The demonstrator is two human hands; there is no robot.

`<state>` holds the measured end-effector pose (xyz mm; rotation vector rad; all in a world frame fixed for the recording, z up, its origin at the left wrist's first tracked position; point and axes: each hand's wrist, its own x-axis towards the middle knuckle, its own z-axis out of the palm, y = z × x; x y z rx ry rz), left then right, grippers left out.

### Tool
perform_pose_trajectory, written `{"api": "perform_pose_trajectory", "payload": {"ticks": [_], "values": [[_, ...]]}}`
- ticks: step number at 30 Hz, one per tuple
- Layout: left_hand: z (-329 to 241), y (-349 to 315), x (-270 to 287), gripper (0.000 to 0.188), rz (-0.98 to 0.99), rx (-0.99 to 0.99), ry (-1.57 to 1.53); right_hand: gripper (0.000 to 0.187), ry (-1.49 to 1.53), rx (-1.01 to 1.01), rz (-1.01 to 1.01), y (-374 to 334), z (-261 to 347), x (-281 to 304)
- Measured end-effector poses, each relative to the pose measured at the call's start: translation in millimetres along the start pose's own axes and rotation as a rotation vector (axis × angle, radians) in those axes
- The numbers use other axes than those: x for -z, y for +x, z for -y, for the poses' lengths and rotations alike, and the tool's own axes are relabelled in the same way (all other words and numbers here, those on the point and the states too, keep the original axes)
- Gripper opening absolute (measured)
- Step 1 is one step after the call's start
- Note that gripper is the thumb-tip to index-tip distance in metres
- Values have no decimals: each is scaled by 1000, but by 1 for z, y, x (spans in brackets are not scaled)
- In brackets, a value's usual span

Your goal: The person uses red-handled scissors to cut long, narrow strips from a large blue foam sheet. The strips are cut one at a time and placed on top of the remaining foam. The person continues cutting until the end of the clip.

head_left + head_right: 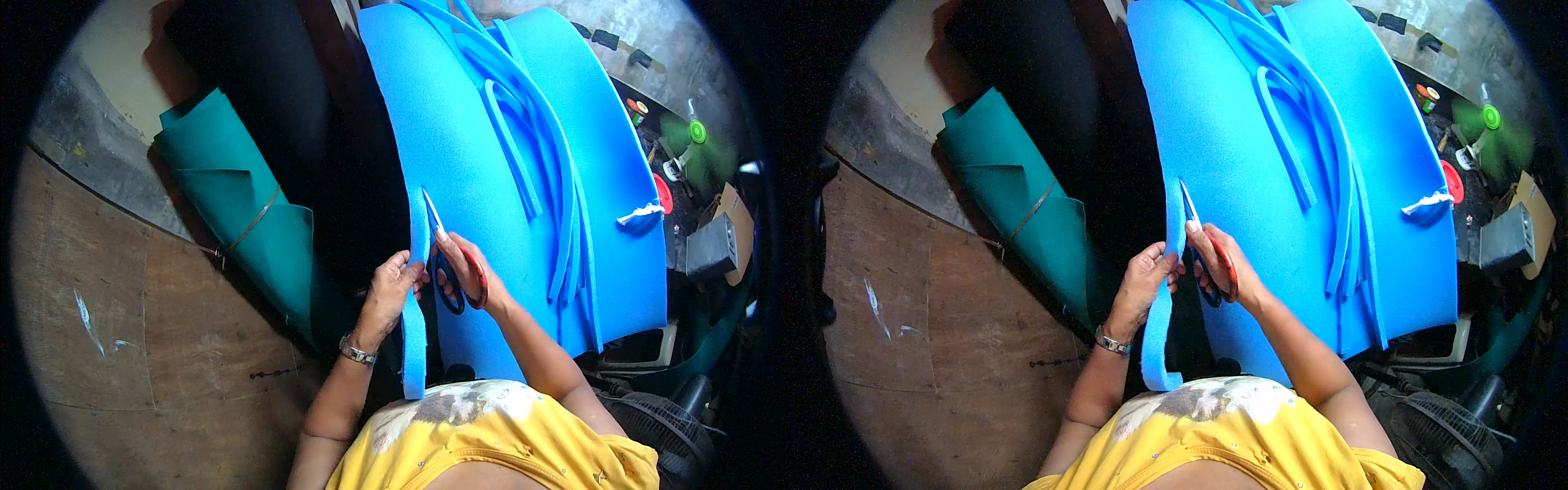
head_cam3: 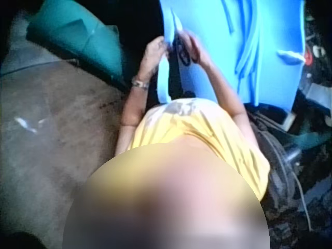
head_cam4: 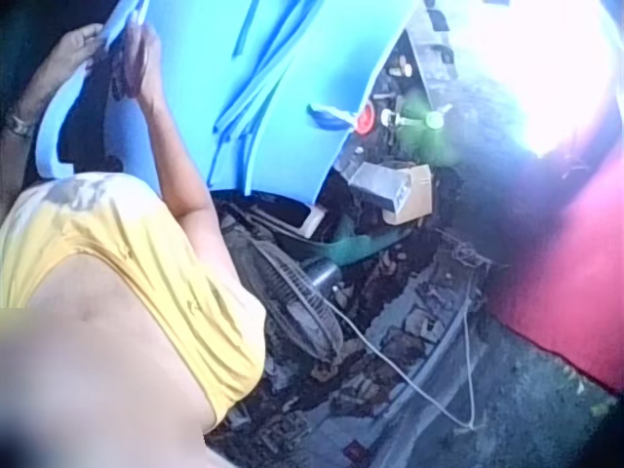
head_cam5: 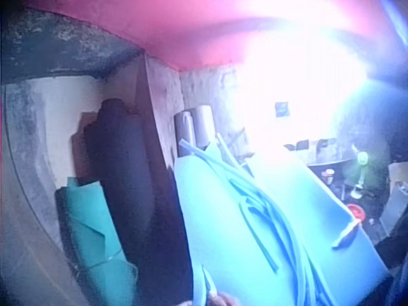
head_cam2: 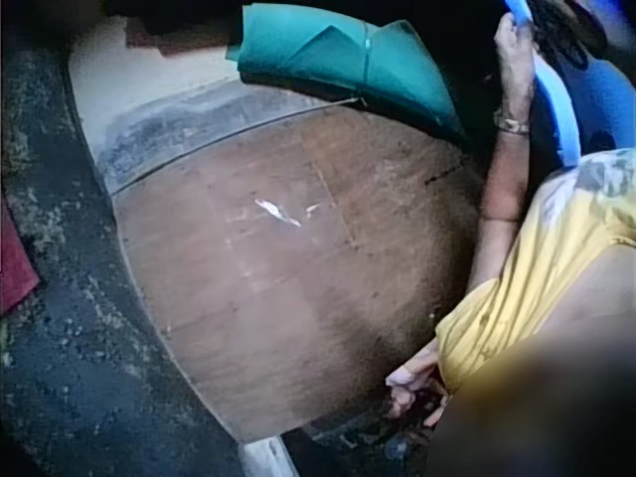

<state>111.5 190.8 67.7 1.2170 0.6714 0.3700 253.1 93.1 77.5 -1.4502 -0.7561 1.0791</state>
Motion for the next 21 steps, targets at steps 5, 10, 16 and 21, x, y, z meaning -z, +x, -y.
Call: {"api": "perform_pose_trajectory", "payload": {"ticks": [5,10,16,21], "values": [[13,3,-8,17,-197,-161,280,54,32,15,-9,2,-6,-6],[19,1,-17,21,-155,-270,423,51,123,59,-39,16,-10,-4],[-26,31,14,18,-128,-366,515,48,34,-76,-117,15,-2,-5],[-62,111,4,56,85,-548,105,45,-76,-22,-165,10,15,-15]]}}
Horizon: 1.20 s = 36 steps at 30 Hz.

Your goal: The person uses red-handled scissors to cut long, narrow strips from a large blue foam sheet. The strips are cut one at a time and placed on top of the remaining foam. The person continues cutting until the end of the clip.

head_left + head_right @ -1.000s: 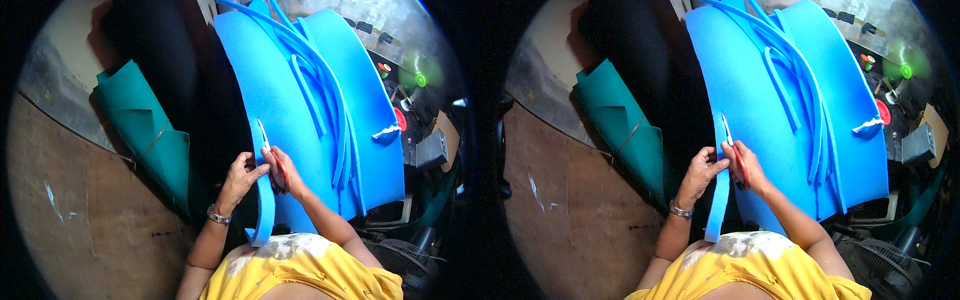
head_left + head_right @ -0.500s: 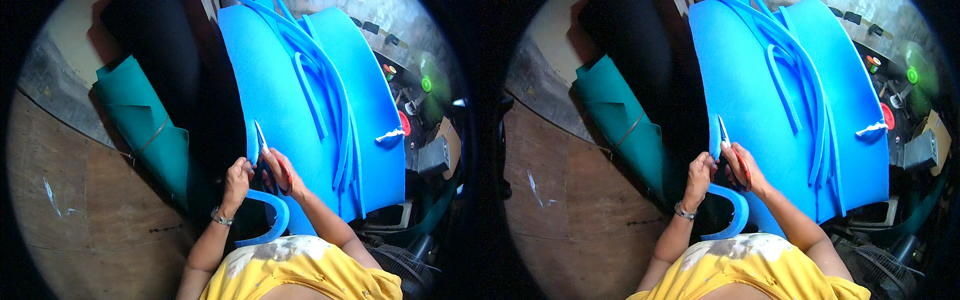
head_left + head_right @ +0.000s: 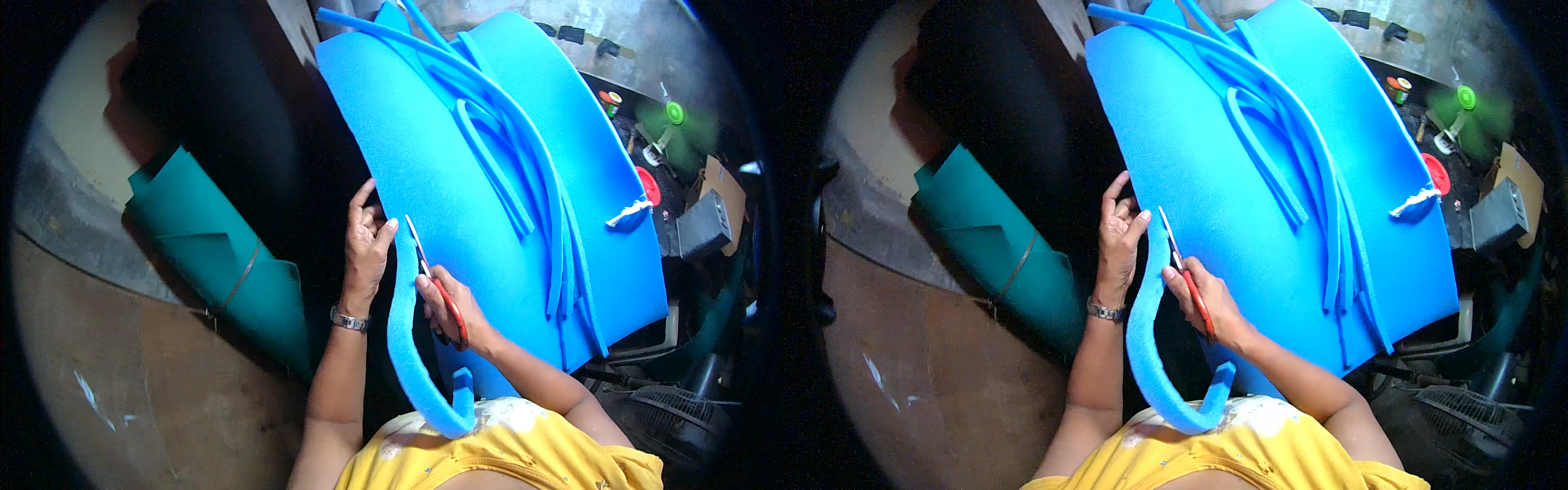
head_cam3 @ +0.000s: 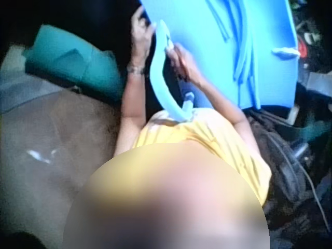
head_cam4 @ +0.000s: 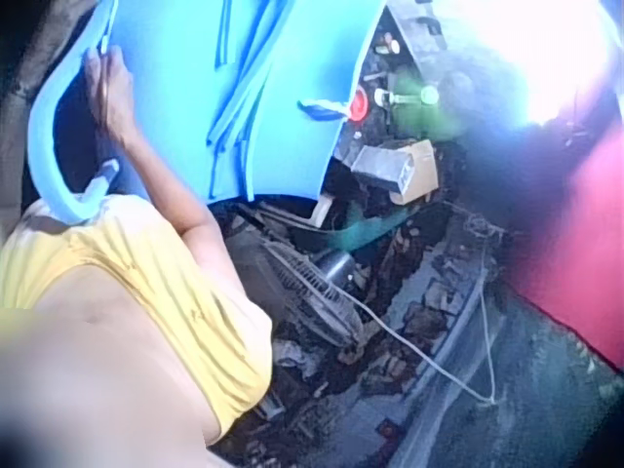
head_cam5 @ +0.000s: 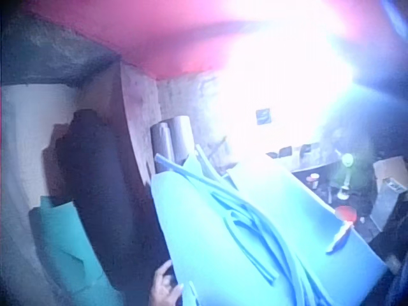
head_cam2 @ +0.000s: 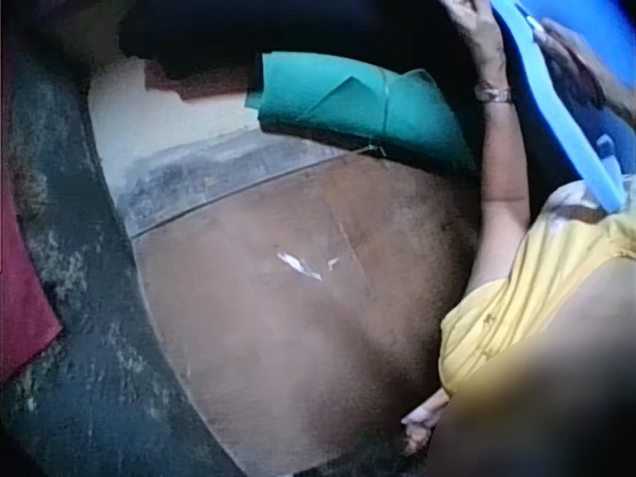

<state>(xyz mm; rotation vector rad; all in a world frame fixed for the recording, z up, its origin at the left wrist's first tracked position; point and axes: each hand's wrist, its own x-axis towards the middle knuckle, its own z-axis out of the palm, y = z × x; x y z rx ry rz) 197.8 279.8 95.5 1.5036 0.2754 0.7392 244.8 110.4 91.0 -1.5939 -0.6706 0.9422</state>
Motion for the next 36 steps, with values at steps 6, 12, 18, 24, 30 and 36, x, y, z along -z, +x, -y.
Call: {"api": "perform_pose_trajectory", "payload": {"ticks": [6,12,18,24,30,36], "values": [[-5,8,-3,69,23,-19,-58,45,50,5,76,18,13,7],[-3,5,2,72,-26,78,-200,49,26,4,41,27,18,3],[-12,6,7,74,23,144,-239,46,44,64,64,41,29,3],[-15,6,8,75,39,204,-296,49,-40,10,60,53,40,6],[-15,6,14,77,95,262,-322,53,27,107,30,70,52,8],[-20,7,13,78,80,249,-358,54,2,22,20,79,56,7]]}}
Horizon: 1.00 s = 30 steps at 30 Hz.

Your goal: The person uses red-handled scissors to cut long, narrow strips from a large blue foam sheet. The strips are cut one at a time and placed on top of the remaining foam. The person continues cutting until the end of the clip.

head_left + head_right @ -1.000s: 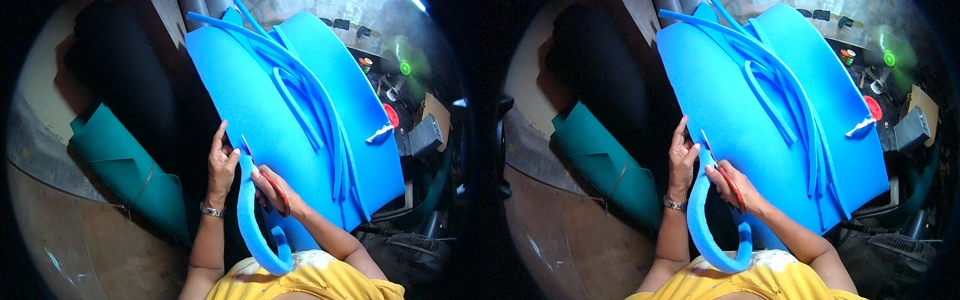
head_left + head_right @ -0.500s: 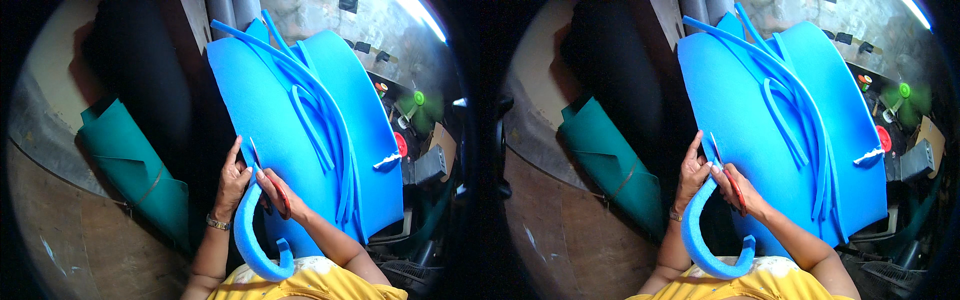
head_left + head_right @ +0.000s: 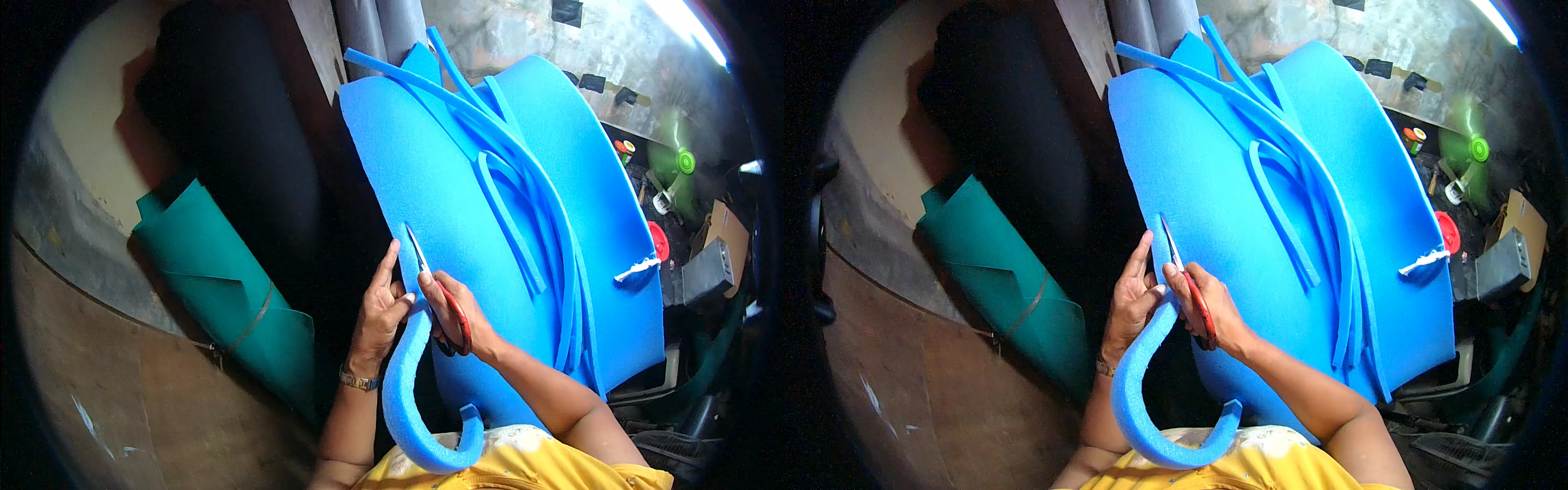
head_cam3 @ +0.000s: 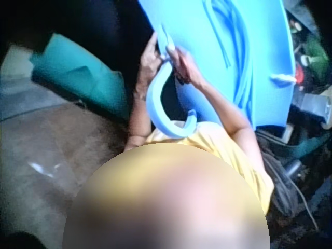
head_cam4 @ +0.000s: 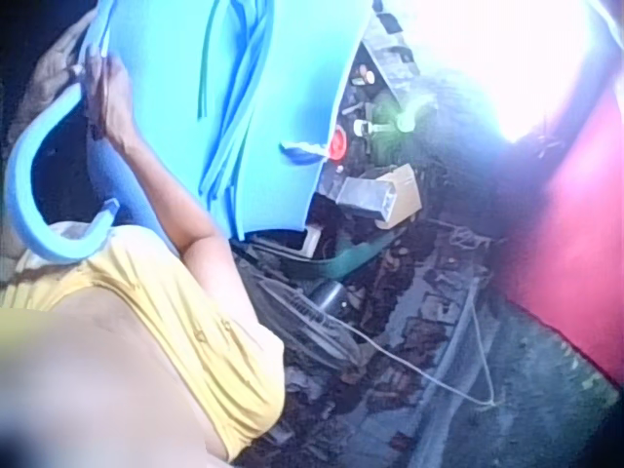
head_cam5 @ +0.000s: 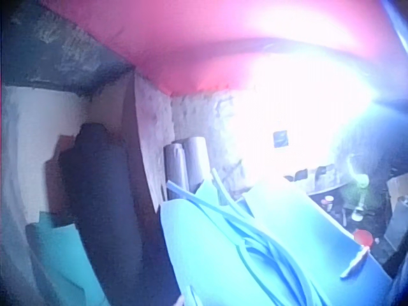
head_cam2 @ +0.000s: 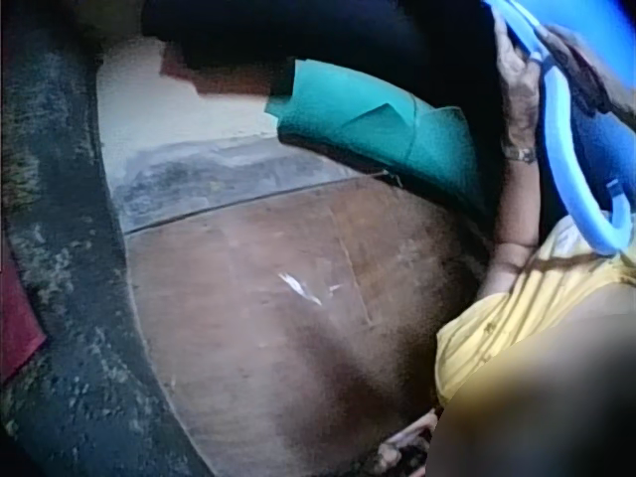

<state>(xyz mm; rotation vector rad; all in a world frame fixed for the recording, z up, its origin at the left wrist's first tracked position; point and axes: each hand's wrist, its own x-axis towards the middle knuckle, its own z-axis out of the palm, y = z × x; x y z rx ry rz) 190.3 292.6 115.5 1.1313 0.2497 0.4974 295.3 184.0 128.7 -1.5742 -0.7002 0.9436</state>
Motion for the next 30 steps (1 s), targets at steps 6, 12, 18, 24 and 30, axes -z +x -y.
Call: {"api": "perform_pose_trajectory", "payload": {"ticks": [6,12,18,24,30], "values": [[-5,-3,3,77,-7,48,186,58,-17,85,4,24,6,6],[-5,-6,-1,74,16,-10,15,60,29,68,36,31,15,8],[-14,6,-2,70,-23,-120,83,63,-93,46,51,42,29,15],[-33,96,18,66,-100,-266,252,64,-68,15,55,41,27,13],[-25,109,23,75,-43,-221,-18,73,98,-27,201,74,37,19]]}}
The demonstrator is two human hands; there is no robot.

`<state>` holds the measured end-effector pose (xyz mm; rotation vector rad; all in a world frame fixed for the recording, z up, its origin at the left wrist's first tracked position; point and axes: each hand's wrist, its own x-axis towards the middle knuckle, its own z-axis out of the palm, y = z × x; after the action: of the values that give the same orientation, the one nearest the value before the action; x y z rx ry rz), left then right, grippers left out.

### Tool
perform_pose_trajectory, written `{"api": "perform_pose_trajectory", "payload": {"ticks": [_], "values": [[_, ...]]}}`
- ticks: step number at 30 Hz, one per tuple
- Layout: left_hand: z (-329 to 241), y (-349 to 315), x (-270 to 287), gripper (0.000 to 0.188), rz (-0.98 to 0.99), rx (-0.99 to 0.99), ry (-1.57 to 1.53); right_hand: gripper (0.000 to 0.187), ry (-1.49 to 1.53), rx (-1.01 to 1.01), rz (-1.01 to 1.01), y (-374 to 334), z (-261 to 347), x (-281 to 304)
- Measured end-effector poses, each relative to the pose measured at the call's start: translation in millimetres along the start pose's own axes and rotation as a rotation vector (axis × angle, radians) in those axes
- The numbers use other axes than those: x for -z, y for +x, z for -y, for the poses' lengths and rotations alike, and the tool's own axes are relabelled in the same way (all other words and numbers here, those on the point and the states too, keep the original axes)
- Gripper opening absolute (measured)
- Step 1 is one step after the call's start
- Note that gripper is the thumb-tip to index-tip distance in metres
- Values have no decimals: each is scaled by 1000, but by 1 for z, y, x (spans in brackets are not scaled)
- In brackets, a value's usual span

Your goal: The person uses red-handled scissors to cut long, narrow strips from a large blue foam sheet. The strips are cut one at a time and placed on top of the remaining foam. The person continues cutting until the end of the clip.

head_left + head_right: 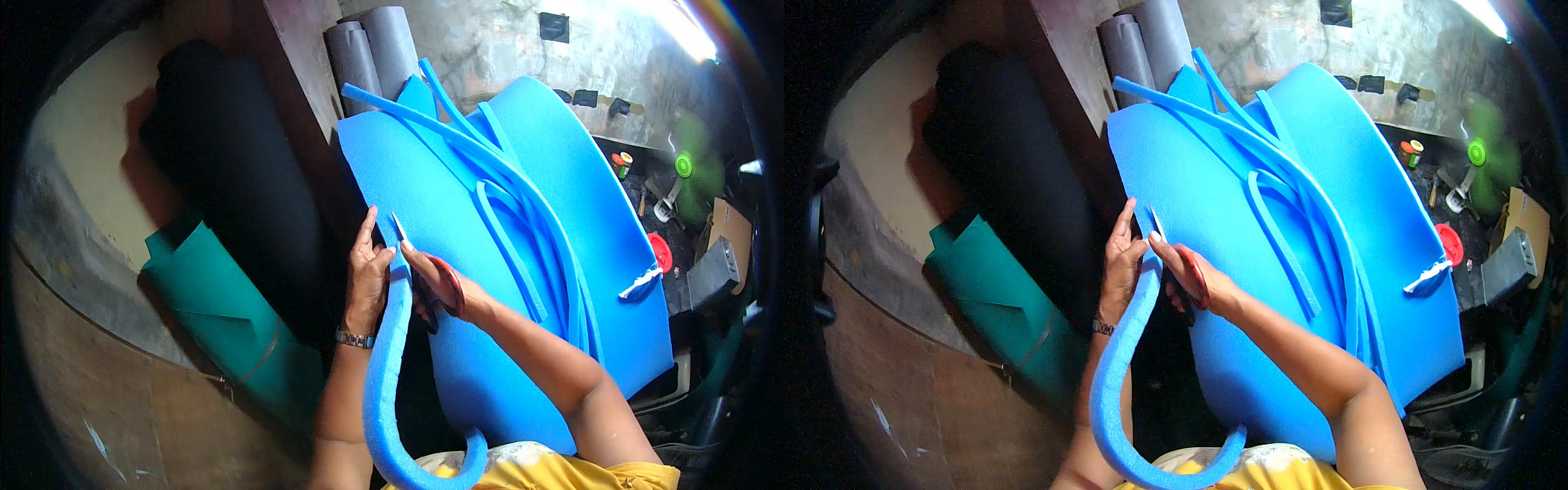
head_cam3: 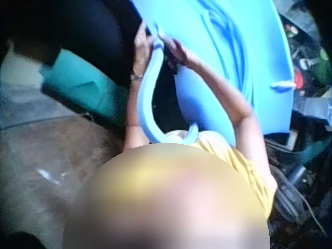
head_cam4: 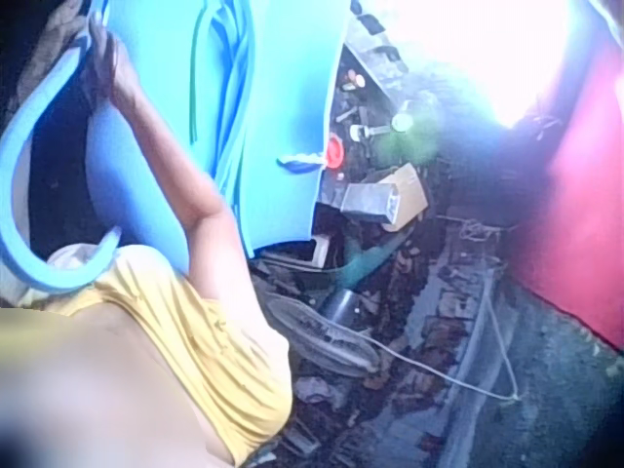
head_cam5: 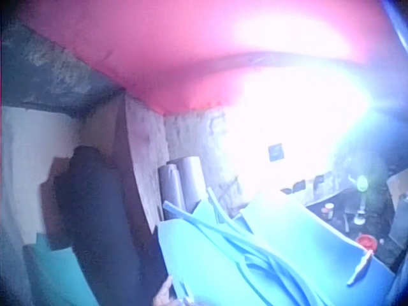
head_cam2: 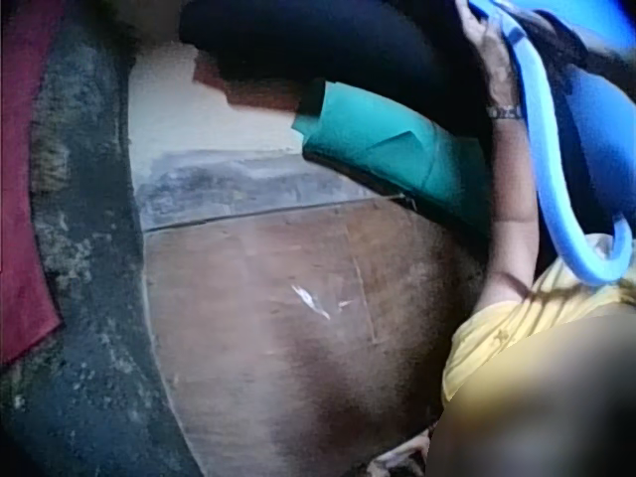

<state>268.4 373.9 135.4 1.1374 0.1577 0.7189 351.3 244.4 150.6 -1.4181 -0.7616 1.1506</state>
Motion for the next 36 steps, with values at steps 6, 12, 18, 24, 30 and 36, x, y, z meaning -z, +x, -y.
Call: {"api": "perform_pose_trajectory", "payload": {"ticks": [6,12,18,24,30,36], "values": [[-6,-2,0,75,-33,32,63,68,-120,81,-122,9,-3,-2],[-12,-7,4,74,-17,101,131,75,-60,80,29,33,9,1],[-17,-5,4,73,-6,115,68,80,-141,95,-47,35,20,7],[-23,-6,-2,70,-8,124,35,80,-102,58,-1,50,36,11],[-29,-9,-4,70,-11,116,32,78,-7,-17,68,56,47,17],[-23,7,15,64,47,44,139,70,-64,102,-22,66,41,18]]}}
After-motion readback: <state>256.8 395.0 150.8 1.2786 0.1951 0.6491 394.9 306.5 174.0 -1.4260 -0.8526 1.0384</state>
